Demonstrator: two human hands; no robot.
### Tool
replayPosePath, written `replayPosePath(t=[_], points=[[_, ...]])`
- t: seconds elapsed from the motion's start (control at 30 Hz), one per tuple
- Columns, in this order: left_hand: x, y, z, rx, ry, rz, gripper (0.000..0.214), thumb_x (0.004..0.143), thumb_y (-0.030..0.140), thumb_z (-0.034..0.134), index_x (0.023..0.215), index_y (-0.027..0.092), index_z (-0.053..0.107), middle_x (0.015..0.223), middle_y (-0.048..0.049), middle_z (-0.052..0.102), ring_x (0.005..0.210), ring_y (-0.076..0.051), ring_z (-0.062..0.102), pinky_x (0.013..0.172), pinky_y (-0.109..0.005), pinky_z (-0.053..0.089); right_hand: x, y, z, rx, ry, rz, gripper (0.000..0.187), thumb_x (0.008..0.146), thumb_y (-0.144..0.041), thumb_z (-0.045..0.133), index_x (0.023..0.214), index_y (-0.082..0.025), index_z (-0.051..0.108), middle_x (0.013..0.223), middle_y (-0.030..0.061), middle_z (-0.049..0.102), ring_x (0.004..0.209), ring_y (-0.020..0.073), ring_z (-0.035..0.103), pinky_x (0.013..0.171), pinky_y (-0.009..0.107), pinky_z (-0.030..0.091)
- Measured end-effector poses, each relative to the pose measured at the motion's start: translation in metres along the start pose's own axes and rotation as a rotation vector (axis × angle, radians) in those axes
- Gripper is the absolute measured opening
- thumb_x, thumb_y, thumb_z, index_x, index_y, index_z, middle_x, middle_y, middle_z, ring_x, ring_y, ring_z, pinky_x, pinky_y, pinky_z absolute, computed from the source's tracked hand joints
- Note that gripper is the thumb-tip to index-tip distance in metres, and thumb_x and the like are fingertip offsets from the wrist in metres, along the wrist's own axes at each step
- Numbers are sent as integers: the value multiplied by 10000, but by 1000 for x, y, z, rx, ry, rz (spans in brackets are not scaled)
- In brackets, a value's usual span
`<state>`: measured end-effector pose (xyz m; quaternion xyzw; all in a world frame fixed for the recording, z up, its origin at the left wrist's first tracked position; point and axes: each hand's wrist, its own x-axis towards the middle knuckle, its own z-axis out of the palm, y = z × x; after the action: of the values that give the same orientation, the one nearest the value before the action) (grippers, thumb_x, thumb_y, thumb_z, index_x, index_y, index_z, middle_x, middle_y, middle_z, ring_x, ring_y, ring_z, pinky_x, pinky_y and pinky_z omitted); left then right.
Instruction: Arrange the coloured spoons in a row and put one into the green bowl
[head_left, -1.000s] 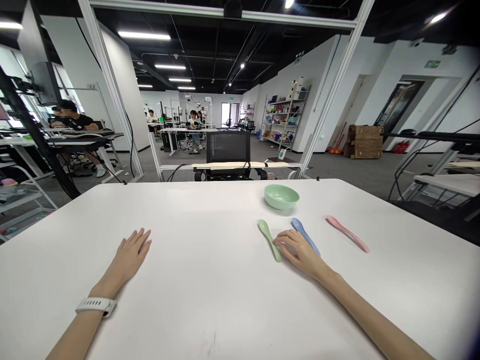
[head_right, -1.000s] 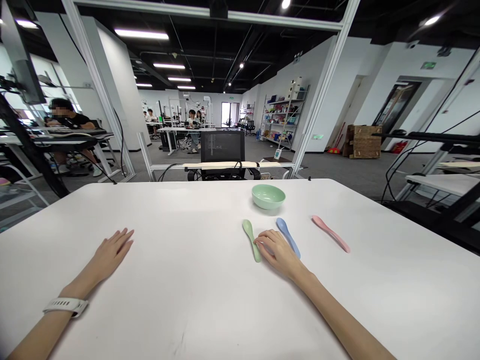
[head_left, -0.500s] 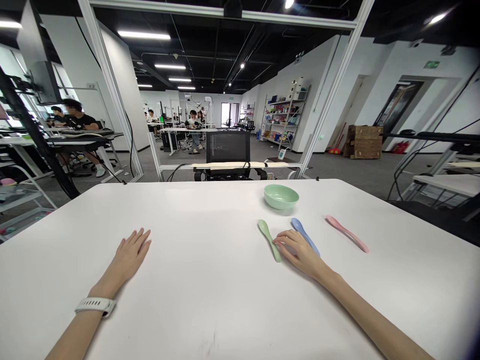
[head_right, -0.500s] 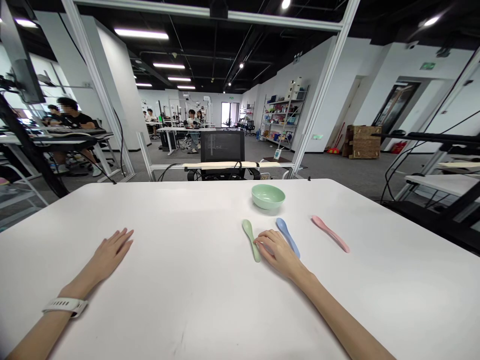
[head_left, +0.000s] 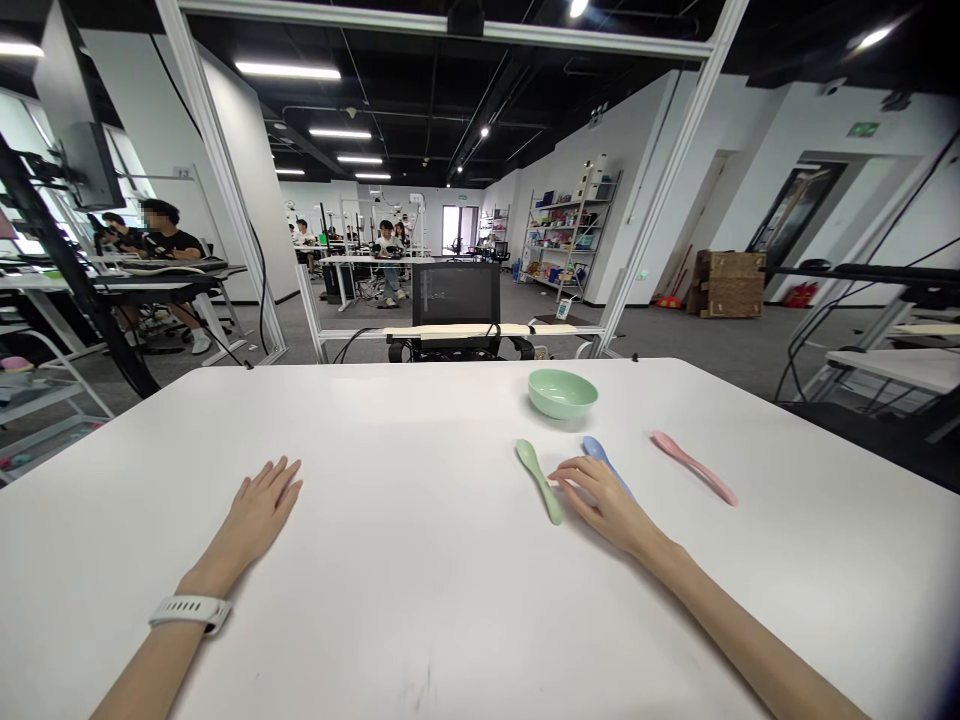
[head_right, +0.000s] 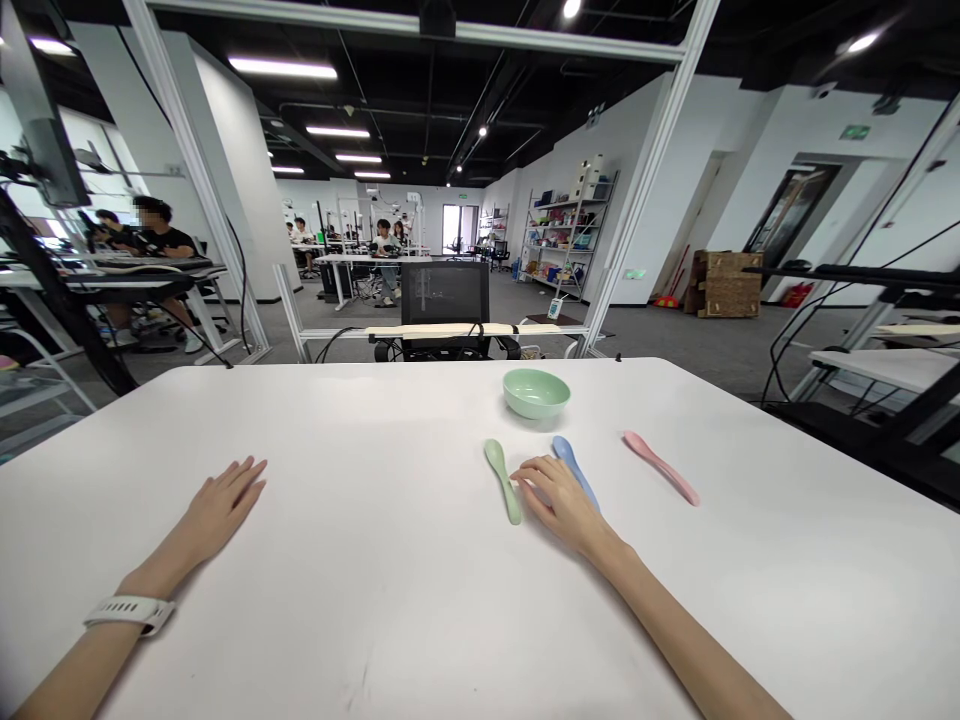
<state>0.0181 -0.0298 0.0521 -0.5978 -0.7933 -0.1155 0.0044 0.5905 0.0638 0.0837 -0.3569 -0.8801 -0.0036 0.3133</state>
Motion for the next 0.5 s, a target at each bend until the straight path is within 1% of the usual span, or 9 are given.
replayPosePath(t=[0.1,0.2,0.27,0.37,0.43,0.5], points=[[-1,2,-2,-1,-22,-2,779,1044,531,180,1641,140,489,1771,-147,411,1675,-322,323,1360,-574,254,-1,24,-12,-44,107,96,329,1110,-366,443,1172,-254,746,1142,124,796,1085,283,742,964,469,578],[-1,2,-3,-11,-16,0,797,1039,547,164,1644,138,484,1772,-145,409,1675,-322,322,1360,-573,254,-10,62,-23,-87,165,263,406,1098,-428,422,1278,-238,732,1272,149,785,1208,316,722,1075,506,556],[-1,2,-4,-13,-13,-2,806,1035,550,158,1645,136,483,1772,-147,410,1675,-325,323,1360,-573,254,-19,88,-25,-94,140,363,464,1080,-439,407,1345,-220,718,1373,158,761,1310,334,691,1158,531,523],[-1,1,-4,-9,-27,-1,811,1028,543,164,1645,121,479,1772,-157,407,1676,-336,319,1361,-588,244,-33,118,-20,-95,46,463,523,1040,-420,413,1400,-179,707,1477,178,715,1424,363,636,1231,569,476],[0,0,-3,-7,-28,4,807,1027,542,177,1643,119,483,1769,-162,411,1672,-340,329,1359,-593,247,-39,129,-14,-100,-8,506,537,1024,-410,430,1406,-163,715,1521,186,684,1486,375,584,1258,579,453],[1,-2,-2,-8,-12,9,797,1028,544,190,1634,129,499,1761,-162,429,1663,-340,349,1352,-594,267,-42,134,-8,-96,-41,533,541,1026,-414,431,1396,-159,733,1544,184,666,1533,373,534,1281,570,431]])
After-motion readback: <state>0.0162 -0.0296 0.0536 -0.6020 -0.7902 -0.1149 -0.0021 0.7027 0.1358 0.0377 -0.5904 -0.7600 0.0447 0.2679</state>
